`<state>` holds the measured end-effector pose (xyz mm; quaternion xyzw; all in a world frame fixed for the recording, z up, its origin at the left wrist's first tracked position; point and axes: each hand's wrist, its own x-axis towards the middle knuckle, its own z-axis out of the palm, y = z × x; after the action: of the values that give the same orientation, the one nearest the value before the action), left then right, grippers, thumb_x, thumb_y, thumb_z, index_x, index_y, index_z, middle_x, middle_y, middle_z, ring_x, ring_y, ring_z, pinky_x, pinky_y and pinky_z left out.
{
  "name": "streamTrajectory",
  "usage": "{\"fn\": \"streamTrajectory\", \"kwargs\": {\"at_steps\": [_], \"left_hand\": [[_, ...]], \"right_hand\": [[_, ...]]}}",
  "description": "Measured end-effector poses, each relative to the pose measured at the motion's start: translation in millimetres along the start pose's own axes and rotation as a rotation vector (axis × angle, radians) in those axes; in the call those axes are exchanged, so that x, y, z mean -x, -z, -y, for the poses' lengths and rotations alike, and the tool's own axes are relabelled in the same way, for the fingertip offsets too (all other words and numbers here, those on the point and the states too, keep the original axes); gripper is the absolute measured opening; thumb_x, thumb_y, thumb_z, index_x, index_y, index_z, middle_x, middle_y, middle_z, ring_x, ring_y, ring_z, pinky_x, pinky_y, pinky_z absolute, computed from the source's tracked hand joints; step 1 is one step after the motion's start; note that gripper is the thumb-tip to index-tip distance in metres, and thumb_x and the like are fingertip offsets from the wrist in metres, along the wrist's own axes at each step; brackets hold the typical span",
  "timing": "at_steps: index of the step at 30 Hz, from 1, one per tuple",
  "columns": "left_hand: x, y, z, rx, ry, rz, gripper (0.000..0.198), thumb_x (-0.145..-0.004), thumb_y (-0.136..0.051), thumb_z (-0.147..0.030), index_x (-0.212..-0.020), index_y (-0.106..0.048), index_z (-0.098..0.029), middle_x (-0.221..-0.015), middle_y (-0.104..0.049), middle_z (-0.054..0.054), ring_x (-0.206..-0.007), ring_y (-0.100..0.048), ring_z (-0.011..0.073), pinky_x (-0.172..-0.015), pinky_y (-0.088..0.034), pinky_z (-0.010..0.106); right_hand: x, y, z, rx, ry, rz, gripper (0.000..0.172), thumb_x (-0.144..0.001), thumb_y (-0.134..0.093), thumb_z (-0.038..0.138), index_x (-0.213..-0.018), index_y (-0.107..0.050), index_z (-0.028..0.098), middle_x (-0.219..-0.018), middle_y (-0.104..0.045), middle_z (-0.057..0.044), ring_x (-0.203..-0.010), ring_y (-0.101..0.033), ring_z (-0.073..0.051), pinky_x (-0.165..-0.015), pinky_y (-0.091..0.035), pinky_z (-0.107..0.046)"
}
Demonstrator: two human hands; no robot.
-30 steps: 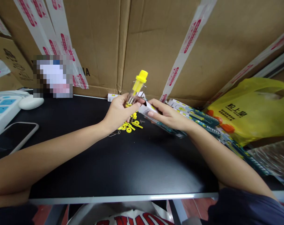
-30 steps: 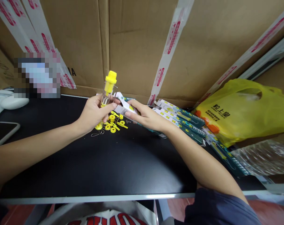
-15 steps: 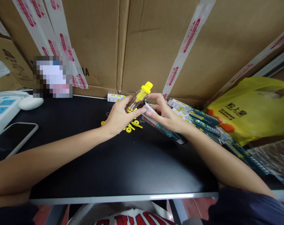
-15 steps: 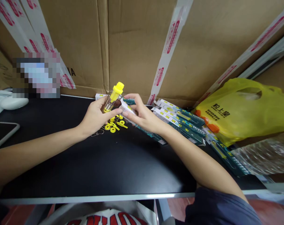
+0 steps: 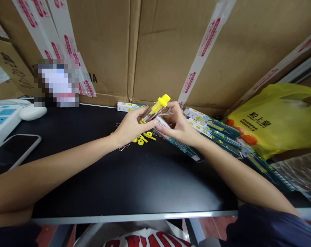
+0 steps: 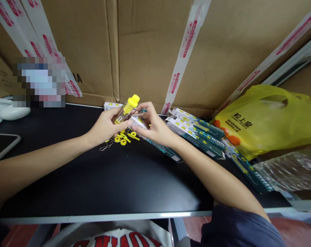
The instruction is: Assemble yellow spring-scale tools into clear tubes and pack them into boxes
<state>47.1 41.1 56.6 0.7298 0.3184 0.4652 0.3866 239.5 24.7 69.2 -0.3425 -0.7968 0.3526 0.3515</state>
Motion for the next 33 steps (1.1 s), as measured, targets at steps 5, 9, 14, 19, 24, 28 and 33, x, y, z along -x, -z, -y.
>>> {"fn": "streamTrajectory", "kwargs": {"at_steps": [5, 9, 14, 19, 24, 28, 33], "left_hand": [[-3.2, 2.3, 7.5, 0.068, 0.013, -0.043, 0.047, -0.073, -0.075, -0.031, -0.114, -0.054, -0.021, -0.097, -0.067, 0.003, -0.069, -0.061, 0.0105, -0.052, -0.047, 0.018], [-3.3, 1.3, 10.0, 0.09, 0.105, -0.031, 0.045, -0.072, -0.075, -0.031, -0.109, -0.053, -0.02, -0.103, -0.063, 0.005, -0.054, -0.051, 0.0043, -0.038, -0.037, 0.015], [-3.3, 0.5, 3.5, 0.121, 0.186, -0.005, 0.033, -0.078, -0.07, -0.035, -0.102, -0.055, -0.018, -0.093, -0.062, 0.004, -0.046, -0.048, 0.0028, -0.032, -0.031, 0.016], [-8.7, 14.4, 0.0, 0.063, 0.128, 0.202, 0.023, -0.093, -0.048, -0.043, -0.096, -0.049, -0.02, -0.083, -0.062, 0.004, -0.056, -0.063, 0.0099, -0.031, -0.03, 0.016], [-9.5, 26.7, -9.7, -0.114, 0.139, 0.446, 0.015, -0.09, -0.054, -0.035, -0.089, -0.049, -0.021, -0.068, -0.06, -0.001, -0.044, -0.056, 0.0076, -0.033, -0.034, 0.015], [-10.1, 26.3, -9.8, -0.13, 0.242, 0.5, 0.014, -0.086, -0.058, -0.035, -0.086, -0.054, -0.022, -0.06, -0.062, -0.001, -0.033, -0.048, 0.0076, -0.03, -0.031, 0.017], [-11.1, 25.6, -3.8, -0.142, 0.278, 0.555, 0.016, -0.085, -0.059, -0.039, -0.085, -0.057, -0.023, -0.059, -0.063, 0.0, -0.031, -0.046, 0.008, -0.03, -0.032, 0.019]], "right_hand": [[-3.4, 0.1, -4.3, 0.02, 0.01, -0.089, 0.044, -0.079, -0.07, 0.046, -0.1, -0.038, 0.025, -0.113, -0.05, -0.004, -0.091, -0.06, -0.016, -0.069, -0.055, -0.029], [-4.3, -0.8, -4.5, 0.075, 0.024, -0.129, 0.037, -0.083, -0.065, 0.049, -0.094, -0.04, 0.024, -0.106, -0.053, -0.004, -0.088, -0.058, -0.016, -0.071, -0.055, -0.031], [-3.6, 4.8, -2.4, 0.184, 0.027, -0.143, 0.04, -0.08, -0.066, 0.054, -0.089, -0.043, 0.024, -0.088, -0.057, -0.001, -0.066, -0.055, -0.013, -0.056, -0.049, -0.028], [9.2, 26.3, -5.3, 0.476, 0.134, -0.206, 0.035, -0.081, -0.066, 0.048, -0.093, -0.046, 0.023, -0.105, -0.062, -0.008, -0.078, -0.059, -0.018, -0.059, -0.048, -0.031], [24.8, 46.9, -12.2, 0.74, 0.206, -0.16, 0.028, -0.083, -0.065, 0.04, -0.094, -0.045, 0.023, -0.116, -0.064, -0.012, -0.083, -0.064, -0.022, -0.06, -0.048, -0.033], [27.7, 47.2, -12.0, 0.802, 0.274, -0.068, 0.023, -0.086, -0.062, 0.035, -0.097, -0.045, 0.024, -0.12, -0.065, -0.011, -0.095, -0.065, -0.024, -0.073, -0.051, -0.037], [28.1, 37.2, -8.7, 0.795, 0.282, -0.019, 0.019, -0.087, -0.06, 0.033, -0.098, -0.047, 0.024, -0.12, -0.065, -0.01, -0.093, -0.066, -0.023, -0.071, -0.051, -0.036]]}}
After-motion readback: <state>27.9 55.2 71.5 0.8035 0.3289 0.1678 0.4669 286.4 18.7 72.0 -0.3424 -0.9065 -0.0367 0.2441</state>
